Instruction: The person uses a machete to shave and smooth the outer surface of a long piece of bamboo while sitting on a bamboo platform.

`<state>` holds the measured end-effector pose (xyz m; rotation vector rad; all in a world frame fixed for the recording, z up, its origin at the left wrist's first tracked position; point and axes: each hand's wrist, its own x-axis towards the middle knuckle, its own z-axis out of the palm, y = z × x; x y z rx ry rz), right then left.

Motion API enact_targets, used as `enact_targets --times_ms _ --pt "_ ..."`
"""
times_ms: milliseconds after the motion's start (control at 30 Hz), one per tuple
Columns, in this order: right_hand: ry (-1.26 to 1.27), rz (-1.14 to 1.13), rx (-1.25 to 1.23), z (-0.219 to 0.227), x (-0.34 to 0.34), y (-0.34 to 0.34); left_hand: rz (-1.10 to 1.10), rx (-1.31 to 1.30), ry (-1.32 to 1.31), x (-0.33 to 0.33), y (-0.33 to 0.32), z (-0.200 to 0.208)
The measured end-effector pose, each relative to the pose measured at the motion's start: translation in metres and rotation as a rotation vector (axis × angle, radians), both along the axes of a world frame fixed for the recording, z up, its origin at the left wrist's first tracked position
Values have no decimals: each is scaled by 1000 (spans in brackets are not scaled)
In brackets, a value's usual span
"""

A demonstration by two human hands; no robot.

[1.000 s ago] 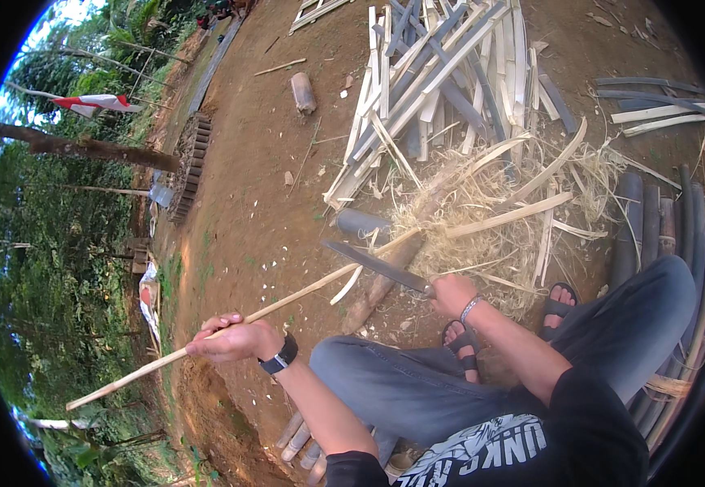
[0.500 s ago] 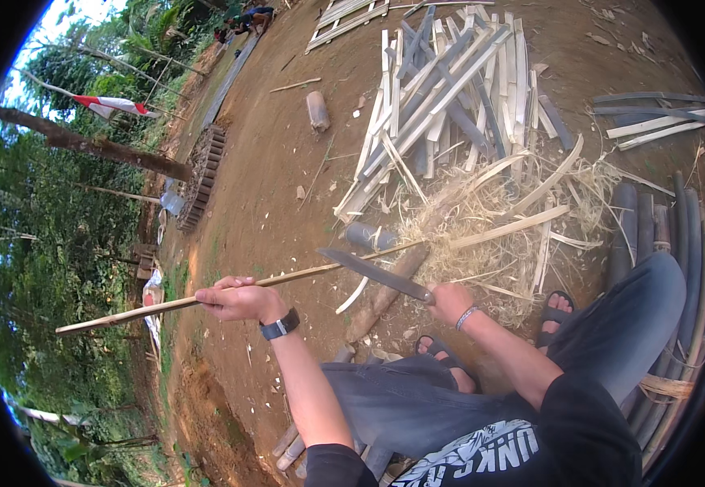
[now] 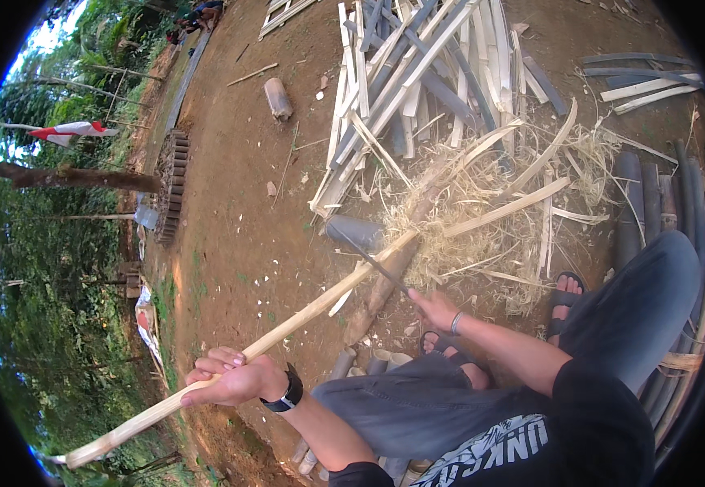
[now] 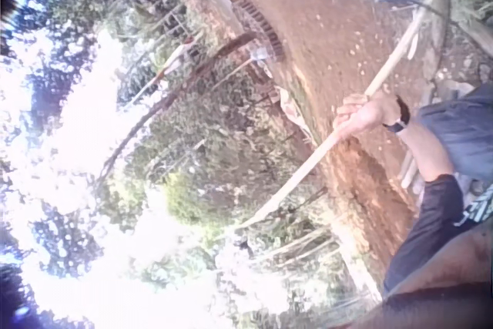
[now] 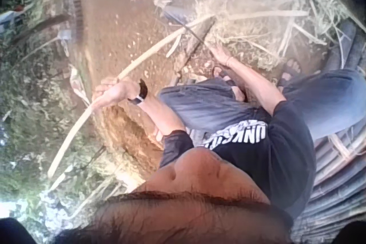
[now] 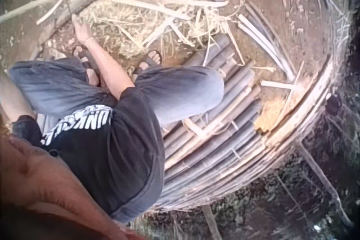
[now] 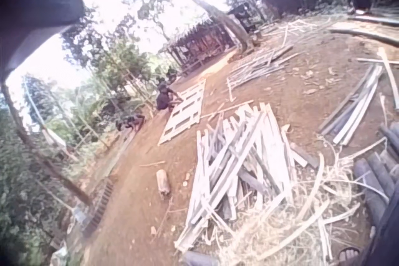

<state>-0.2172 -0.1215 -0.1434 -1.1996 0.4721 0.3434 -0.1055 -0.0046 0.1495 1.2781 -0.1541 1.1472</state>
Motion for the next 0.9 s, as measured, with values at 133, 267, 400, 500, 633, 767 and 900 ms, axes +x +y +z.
enact_targets --times_ms 133,267,400,500,633,767,900 --pt "-29 40 247 43 7 25 31 -4 -14 7 10 -5" --pt "-429 177 -234 31 4 30 39 -14 4 15 10 -3" --pt "56 120 -54 -13 6 7 -1 -3 -14 9 6 -2" --pt "-134 100 143 55 1 27 69 19 12 11 13 -5" --pt "-553 61 -150 35 -4 42 51 0 19 13 12 -6" --pt "74 92 83 -14 -8 13 81 -1 21 11 10 0" --pt "-148 90 235 66 -3 26 126 23 58 13 13 -3"
